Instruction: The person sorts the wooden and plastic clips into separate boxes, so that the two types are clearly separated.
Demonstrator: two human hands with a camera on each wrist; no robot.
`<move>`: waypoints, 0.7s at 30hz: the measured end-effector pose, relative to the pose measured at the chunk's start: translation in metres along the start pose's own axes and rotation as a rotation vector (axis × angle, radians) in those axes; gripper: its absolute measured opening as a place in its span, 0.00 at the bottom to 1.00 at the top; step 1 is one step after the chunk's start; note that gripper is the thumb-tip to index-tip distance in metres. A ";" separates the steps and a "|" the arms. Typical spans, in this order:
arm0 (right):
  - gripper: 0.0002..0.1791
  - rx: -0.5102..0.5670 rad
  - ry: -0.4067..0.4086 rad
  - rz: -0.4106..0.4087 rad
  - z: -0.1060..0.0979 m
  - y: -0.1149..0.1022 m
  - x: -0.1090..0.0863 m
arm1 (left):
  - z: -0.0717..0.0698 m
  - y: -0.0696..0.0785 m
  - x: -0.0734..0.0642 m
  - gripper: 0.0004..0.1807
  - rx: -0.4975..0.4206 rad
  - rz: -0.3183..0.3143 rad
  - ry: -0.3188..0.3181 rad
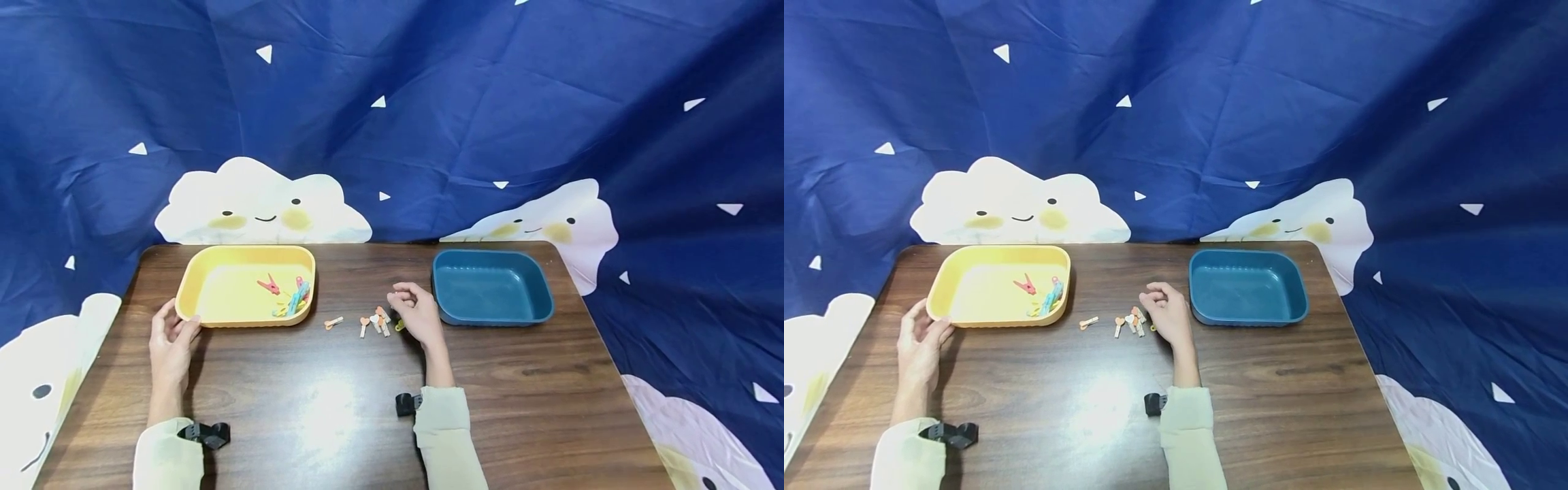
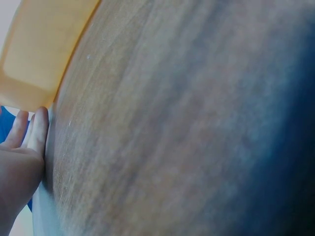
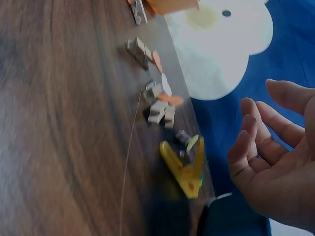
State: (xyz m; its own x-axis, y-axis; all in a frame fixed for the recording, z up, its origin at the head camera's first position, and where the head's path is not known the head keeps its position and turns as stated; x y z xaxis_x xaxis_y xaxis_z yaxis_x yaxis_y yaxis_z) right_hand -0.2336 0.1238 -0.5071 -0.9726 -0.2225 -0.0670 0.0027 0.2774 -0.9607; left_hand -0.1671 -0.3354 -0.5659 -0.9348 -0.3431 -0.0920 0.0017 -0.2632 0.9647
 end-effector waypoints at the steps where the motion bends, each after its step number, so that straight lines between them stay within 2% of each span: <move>1: 0.18 -0.002 0.002 0.011 -0.002 0.002 -0.001 | 0.000 0.000 0.000 0.30 0.008 0.003 -0.001; 5: 0.17 -0.033 0.000 0.059 -0.007 0.011 -0.005 | 0.001 0.000 0.000 0.30 0.014 0.005 -0.003; 13: 0.17 -0.182 0.019 0.110 -0.017 0.016 -0.010 | 0.001 0.000 -0.001 0.30 0.003 0.005 -0.008; 21: 0.21 -0.332 -0.074 0.157 -0.018 0.022 -0.011 | 0.001 -0.001 0.000 0.31 -0.011 0.001 -0.009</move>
State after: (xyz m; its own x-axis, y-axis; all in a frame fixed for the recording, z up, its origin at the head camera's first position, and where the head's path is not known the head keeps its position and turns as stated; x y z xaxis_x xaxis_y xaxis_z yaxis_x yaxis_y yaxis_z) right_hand -0.2268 0.1492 -0.5224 -0.9469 -0.2169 -0.2372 0.0629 0.5987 -0.7985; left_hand -0.1676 -0.3347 -0.5671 -0.9379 -0.3352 -0.0891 0.0061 -0.2729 0.9620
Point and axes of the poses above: each hand's wrist, its own x-axis towards the middle knuckle, its own z-axis out of the palm, y = z × x, the point moved 6 cm from there along x, towards the middle knuckle, and after that the axes turned 14 degrees about -y, right-handed, at the moved point
